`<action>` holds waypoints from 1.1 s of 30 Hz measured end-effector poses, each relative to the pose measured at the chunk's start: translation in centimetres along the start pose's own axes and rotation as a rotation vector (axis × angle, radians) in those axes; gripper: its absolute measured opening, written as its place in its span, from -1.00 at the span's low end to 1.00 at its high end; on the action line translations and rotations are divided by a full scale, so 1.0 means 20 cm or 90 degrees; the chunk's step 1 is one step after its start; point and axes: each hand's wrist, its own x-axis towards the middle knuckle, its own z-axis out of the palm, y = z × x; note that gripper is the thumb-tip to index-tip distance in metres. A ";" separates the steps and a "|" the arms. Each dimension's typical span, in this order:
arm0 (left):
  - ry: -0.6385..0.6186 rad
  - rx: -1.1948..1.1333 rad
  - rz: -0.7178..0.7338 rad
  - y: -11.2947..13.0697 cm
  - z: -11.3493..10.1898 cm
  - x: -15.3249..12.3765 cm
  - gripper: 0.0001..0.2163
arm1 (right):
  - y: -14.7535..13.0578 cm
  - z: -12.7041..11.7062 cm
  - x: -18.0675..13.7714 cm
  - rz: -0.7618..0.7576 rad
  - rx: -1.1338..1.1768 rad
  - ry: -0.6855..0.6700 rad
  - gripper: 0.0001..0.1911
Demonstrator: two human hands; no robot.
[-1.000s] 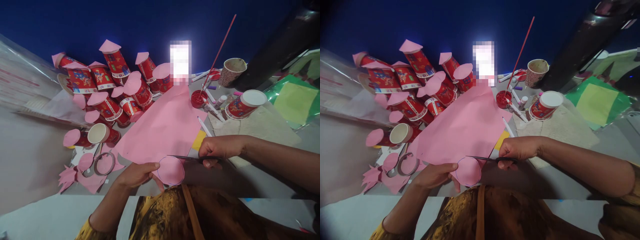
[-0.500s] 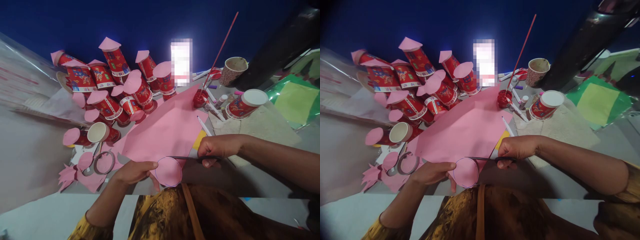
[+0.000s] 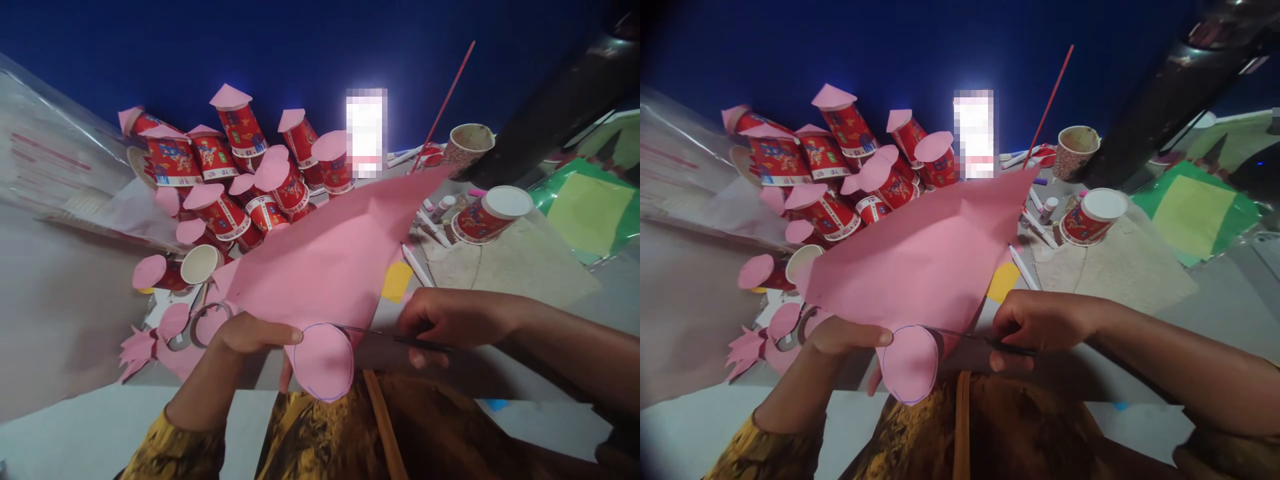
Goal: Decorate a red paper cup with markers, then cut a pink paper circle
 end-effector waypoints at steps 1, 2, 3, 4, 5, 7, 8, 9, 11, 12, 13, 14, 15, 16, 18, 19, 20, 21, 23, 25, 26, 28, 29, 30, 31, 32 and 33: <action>0.014 -0.008 0.010 0.00 -0.01 0.03 -0.53 | 0.02 0.01 -0.01 -0.004 0.006 0.015 -0.66; 0.045 -0.027 0.027 0.00 -0.02 0.06 -0.57 | 0.04 0.02 -0.02 -0.010 0.011 0.033 -0.66; 0.094 -0.058 0.053 0.00 -0.03 0.10 -0.63 | 0.07 0.03 -0.02 -0.018 0.018 0.054 -0.66; 0.169 -0.101 0.087 0.00 -0.04 0.14 -0.70 | 0.09 0.04 -0.02 -0.029 0.031 0.073 -0.66; 0.226 -0.125 0.123 0.00 -0.04 0.19 -0.74 | 0.11 0.04 -0.02 -0.037 0.049 0.103 -0.65; 0.292 -0.153 0.166 0.01 -0.04 0.27 -0.72 | 0.16 0.04 0.00 -0.048 0.092 0.134 -0.61; 0.329 -0.177 0.184 0.02 -0.03 0.31 -0.71 | 0.18 0.04 0.01 -0.058 0.117 0.152 -0.62; 0.386 -0.224 0.201 0.03 -0.02 0.35 -0.70 | 0.20 0.04 0.03 -0.066 0.141 0.163 -0.60; 0.502 -0.318 0.240 0.05 -0.01 0.40 -0.67 | 0.23 0.04 0.06 -0.074 0.173 0.191 -0.58; 0.549 -0.358 0.262 0.06 -0.01 0.42 -0.65 | 0.25 0.04 0.07 -0.073 0.186 0.199 -0.58; 0.582 -0.385 0.280 0.07 0.00 0.43 -0.64 | 0.26 0.04 0.09 -0.068 0.203 0.209 -0.59; 0.604 -0.404 0.297 0.07 0.00 0.44 -0.64 | 0.27 0.04 0.11 -0.063 0.217 0.218 -0.61; 0.617 -0.417 0.308 0.07 0.01 0.44 -0.64 | 0.27 0.05 0.12 -0.058 0.229 0.227 -0.62; 0.625 -0.425 0.314 0.07 0.01 0.45 -0.64 | 0.28 0.05 0.14 -0.052 0.241 0.243 -0.62; 0.636 -0.438 0.320 0.05 0.03 0.46 -0.61 | 0.27 0.06 0.17 -0.042 0.262 0.261 -0.62; 0.640 -0.444 0.321 0.04 0.04 0.46 -0.58 | 0.27 0.07 0.18 -0.042 0.274 0.267 -0.62; 0.643 -0.448 0.324 0.03 0.05 0.47 -0.57 | 0.26 0.07 0.18 -0.045 0.283 0.267 -0.63; 0.643 -0.449 0.327 0.02 0.06 0.47 -0.57 | 0.25 0.08 0.19 -0.052 0.290 0.267 -0.64; 0.640 -0.432 0.333 0.01 0.09 0.48 -0.62 | 0.24 0.09 0.20 -0.063 0.309 0.265 -0.66; 0.640 -0.393 0.327 -0.01 0.10 0.49 -0.63 | 0.22 0.09 0.20 -0.075 0.323 0.262 -0.67; 0.646 -0.369 0.319 -0.01 0.10 0.49 -0.63 | 0.21 0.09 0.20 -0.082 0.330 0.256 -0.67; 0.667 -0.325 0.297 -0.01 0.10 0.49 -0.66 | 0.18 0.08 0.19 -0.094 0.339 0.235 -0.65; 0.676 -0.309 0.287 -0.01 0.10 0.48 -0.67 | 0.16 0.07 0.18 -0.098 0.337 0.222 -0.65; 0.678 -0.298 0.279 -0.01 0.09 0.48 -0.69 | 0.15 0.06 0.17 -0.098 0.331 0.209 -0.66; 0.673 -0.292 0.274 0.00 0.08 0.47 -0.70 | 0.13 0.05 0.16 -0.095 0.320 0.198 -0.68; 0.662 -0.290 0.270 0.00 0.07 0.46 -0.70 | 0.12 0.03 0.15 -0.093 0.299 0.189 -0.71; 0.646 -0.290 0.267 0.00 0.07 0.45 -0.70 | 0.11 0.02 0.14 -0.092 0.273 0.181 -0.73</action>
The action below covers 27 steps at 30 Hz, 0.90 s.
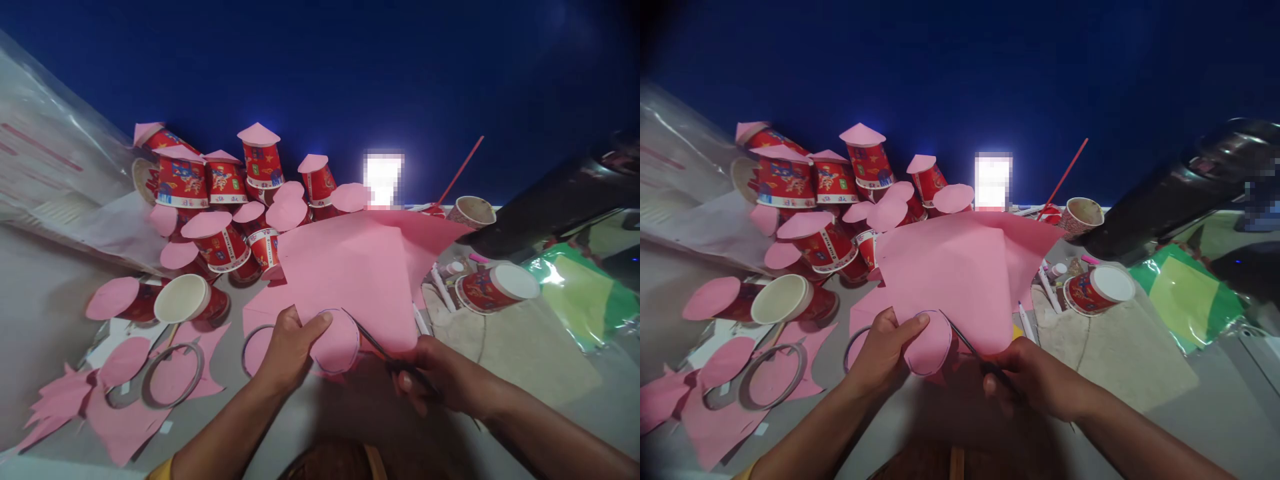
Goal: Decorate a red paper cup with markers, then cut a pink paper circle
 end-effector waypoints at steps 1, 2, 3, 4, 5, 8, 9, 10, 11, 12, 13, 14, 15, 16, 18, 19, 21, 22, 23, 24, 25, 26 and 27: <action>-0.017 -0.001 -0.008 0.01 -0.01 0.00 -0.70 | -0.02 -0.01 0.00 -0.001 -0.024 -0.006 -0.75; -0.033 -0.004 -0.014 0.01 -0.02 0.00 -0.70 | -0.03 -0.02 0.00 -0.001 -0.043 -0.008 -0.74; -0.045 -0.006 -0.020 0.02 -0.02 0.01 -0.70 | -0.04 -0.03 0.00 0.001 -0.058 -0.010 -0.72; -0.054 -0.009 -0.022 0.02 -0.03 0.01 -0.69 | -0.06 -0.03 0.01 0.000 -0.068 -0.012 -0.69; -0.058 -0.012 -0.023 0.03 -0.04 0.01 -0.69 | -0.06 -0.04 0.01 -0.003 -0.073 -0.015 -0.65; -0.058 -0.022 -0.022 0.03 -0.05 0.02 -0.71 | -0.08 -0.02 0.04 -0.014 -0.066 -0.030 -0.46; -0.061 -0.024 -0.021 0.03 -0.05 0.03 -0.71 | -0.08 -0.02 0.04 -0.015 -0.059 -0.033 -0.41; -0.065 -0.025 -0.019 0.03 -0.06 0.03 -0.72 | -0.08 -0.01 0.05 -0.011 -0.051 -0.035 -0.37; -0.069 -0.025 -0.015 0.03 -0.06 0.04 -0.73 | -0.07 0.00 0.04 -0.004 -0.045 -0.035 -0.34; -0.072 -0.022 -0.008 0.03 -0.06 0.04 -0.73 | -0.07 0.00 0.04 0.004 -0.039 -0.033 -0.32; -0.074 -0.014 0.001 0.04 -0.06 0.04 -0.74 | -0.06 0.00 0.03 0.013 -0.033 -0.030 -0.30; -0.075 0.003 0.012 0.05 -0.07 0.04 -0.75 | -0.05 0.00 0.03 0.023 -0.029 -0.026 -0.29; -0.075 0.028 0.025 0.05 -0.07 0.04 -0.77 | -0.04 0.00 0.02 0.037 -0.024 -0.021 -0.28; -0.075 0.062 0.040 0.06 -0.08 0.04 -0.78 | -0.04 0.00 0.01 0.054 -0.019 -0.019 -0.27; -0.070 0.141 0.079 0.09 -0.09 0.03 -0.80 | -0.03 -0.01 0.00 0.084 -0.015 -0.018 -0.27; -0.066 0.176 0.101 0.10 -0.09 0.02 -0.80 | -0.03 -0.01 -0.01 0.095 -0.015 -0.016 -0.27; -0.069 0.218 0.132 0.12 -0.11 0.01 -0.80 | -0.04 0.00 -0.01 0.102 -0.025 -0.014 -0.28; -0.079 0.221 0.137 0.12 -0.12 0.01 -0.79 | -0.05 0.00 -0.02 0.102 -0.032 -0.014 -0.29; -0.096 0.214 0.134 0.13 -0.13 0.01 -0.77 | -0.05 0.00 -0.02 0.102 -0.040 -0.016 -0.31; -0.118 0.198 0.124 0.13 -0.13 0.02 -0.75 | -0.06 0.00 -0.02 0.101 -0.048 -0.021 -0.33; -0.140 0.177 0.111 0.14 -0.14 0.02 -0.73 | -0.07 0.00 -0.02 0.097 -0.059 -0.027 -0.35; -0.157 0.154 0.097 0.14 -0.15 0.02 -0.71 | -0.07 0.00 -0.03 0.091 -0.073 -0.032 -0.38; -0.169 0.131 0.082 0.15 -0.16 0.02 -0.69 | -0.08 0.00 -0.03 0.089 -0.092 -0.032 -0.42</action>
